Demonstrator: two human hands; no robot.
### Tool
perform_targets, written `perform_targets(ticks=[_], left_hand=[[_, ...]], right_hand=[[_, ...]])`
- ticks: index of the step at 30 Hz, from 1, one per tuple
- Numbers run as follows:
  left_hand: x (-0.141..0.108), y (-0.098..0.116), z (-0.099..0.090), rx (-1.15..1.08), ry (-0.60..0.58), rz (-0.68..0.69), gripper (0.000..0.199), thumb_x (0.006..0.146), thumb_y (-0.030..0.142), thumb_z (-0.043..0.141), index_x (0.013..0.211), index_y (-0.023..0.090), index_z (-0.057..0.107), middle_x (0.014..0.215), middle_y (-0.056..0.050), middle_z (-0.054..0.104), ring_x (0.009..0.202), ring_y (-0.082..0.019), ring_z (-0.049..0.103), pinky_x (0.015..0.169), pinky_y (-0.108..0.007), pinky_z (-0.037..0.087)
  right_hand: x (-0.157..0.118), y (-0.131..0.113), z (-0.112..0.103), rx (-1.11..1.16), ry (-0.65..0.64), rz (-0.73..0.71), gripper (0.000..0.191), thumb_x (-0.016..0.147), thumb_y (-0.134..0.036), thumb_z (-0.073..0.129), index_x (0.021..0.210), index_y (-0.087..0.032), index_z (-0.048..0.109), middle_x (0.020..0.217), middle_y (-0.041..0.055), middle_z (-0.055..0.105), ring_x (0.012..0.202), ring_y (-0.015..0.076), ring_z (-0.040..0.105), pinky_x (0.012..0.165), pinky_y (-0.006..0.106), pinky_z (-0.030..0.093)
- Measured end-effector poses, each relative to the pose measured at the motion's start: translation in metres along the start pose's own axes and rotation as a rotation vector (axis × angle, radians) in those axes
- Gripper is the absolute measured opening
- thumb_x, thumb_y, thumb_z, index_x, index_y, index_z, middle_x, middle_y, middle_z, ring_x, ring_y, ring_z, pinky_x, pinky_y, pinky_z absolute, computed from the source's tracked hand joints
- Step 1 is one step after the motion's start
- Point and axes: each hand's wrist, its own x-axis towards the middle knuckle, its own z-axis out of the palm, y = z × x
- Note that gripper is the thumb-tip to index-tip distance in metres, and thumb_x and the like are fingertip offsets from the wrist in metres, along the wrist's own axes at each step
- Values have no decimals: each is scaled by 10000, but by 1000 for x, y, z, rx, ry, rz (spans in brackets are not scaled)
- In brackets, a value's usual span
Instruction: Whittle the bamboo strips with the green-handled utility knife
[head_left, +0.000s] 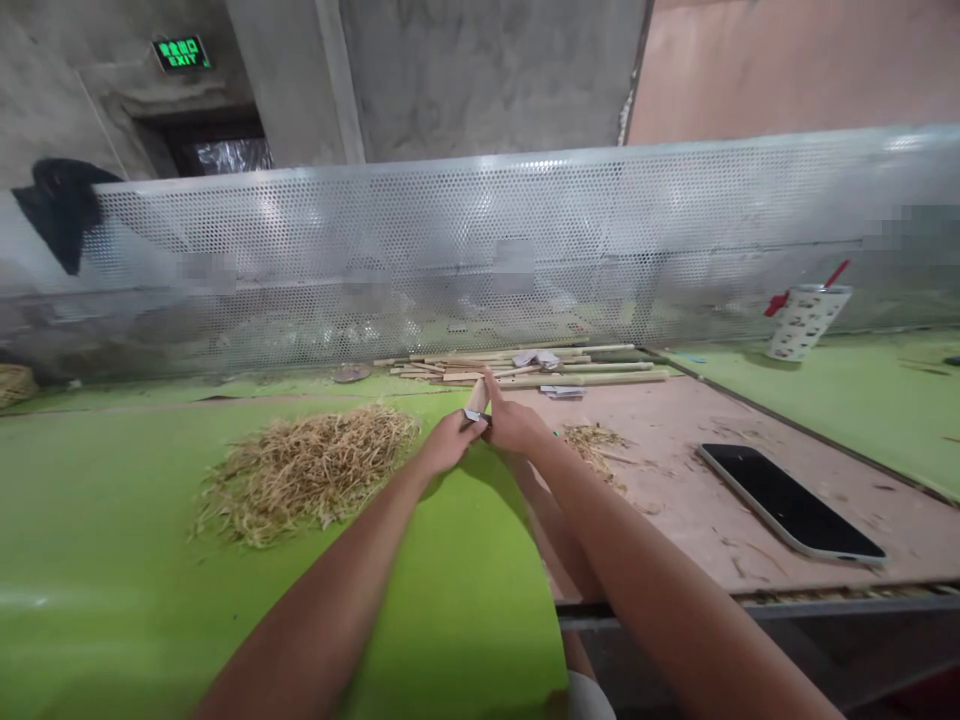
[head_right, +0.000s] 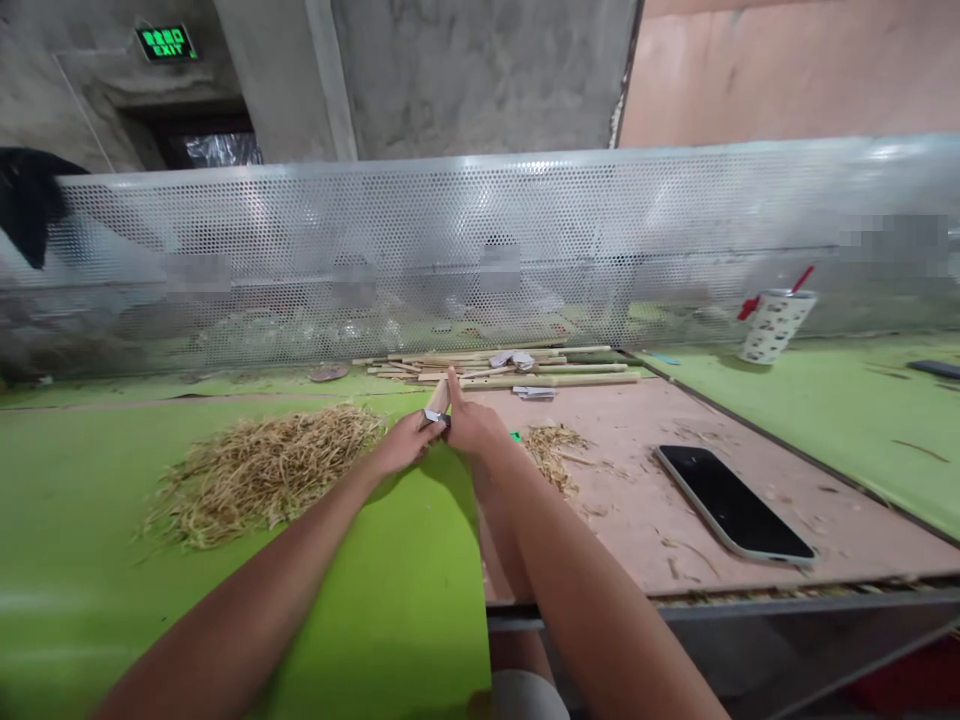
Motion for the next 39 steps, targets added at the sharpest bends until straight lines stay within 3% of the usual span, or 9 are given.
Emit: perform_targets(ticks=[3, 10, 20, 30, 33, 36, 39], left_hand=[[0, 1, 2, 78, 77, 7, 347, 821, 504, 507, 749, 165, 499, 575, 30, 488, 424, -63, 384, 425, -204, 278], [-2, 4, 2, 75, 21, 14, 341, 796, 506, 543, 814, 166, 527, 575, 29, 499, 423, -82, 419, 440, -221, 335], [5, 1, 2, 97, 224, -80, 319, 839, 438, 430, 649, 183, 461, 544, 25, 503, 403, -92, 419, 462, -231, 299], [8, -6, 4, 111, 321, -137, 391, 828, 434, 425, 521, 192, 436, 481, 13, 466, 439, -111, 401, 483, -253, 240], [5, -1, 6, 119, 322, -129, 398, 836, 462, 418, 544, 193, 448, 496, 7, 478, 435, -110, 398, 478, -252, 243], [1, 5, 9, 123, 245, -134, 408, 832, 523, 423, 604, 189, 481, 535, -4, 518, 433, -109, 417, 471, -248, 268], [0, 9, 11, 128, 202, -131, 359, 817, 503, 466, 644, 189, 485, 549, -1, 529, 432, -107, 432, 468, -245, 284]], right_hand=[[0, 1, 0, -4, 5, -7, 997, 827, -345, 499, 1461, -55, -214, 1016, 181, 693, 864, 283, 655, 668, 321, 429], [2, 4, 1, 37, -16, -70, 961, 831, -291, 477, 1461, -59, -210, 1014, 164, 695, 832, 262, 654, 645, 305, 429], [24, -18, -6, -101, -59, 31, 630, 857, -246, 448, 1422, -77, 226, 951, 180, 690, 879, 290, 666, 700, 340, 464], [23, -31, 0, -90, -73, 125, 524, 902, -136, 327, 1407, -13, 269, 1012, 232, 667, 925, 272, 662, 712, 338, 469], [23, -30, -9, -82, -74, 123, 543, 895, -165, 351, 1419, -47, 269, 1026, 211, 674, 933, 278, 655, 713, 339, 464], [16, -16, -28, -72, -108, 145, 627, 859, -227, 459, 1433, -92, 247, 1046, 198, 672, 943, 282, 645, 697, 326, 452], [-9, 11, -55, -55, -152, 180, 435, 819, -179, 476, 1251, -149, 512, 1052, 159, 675, 906, 251, 638, 637, 281, 421]])
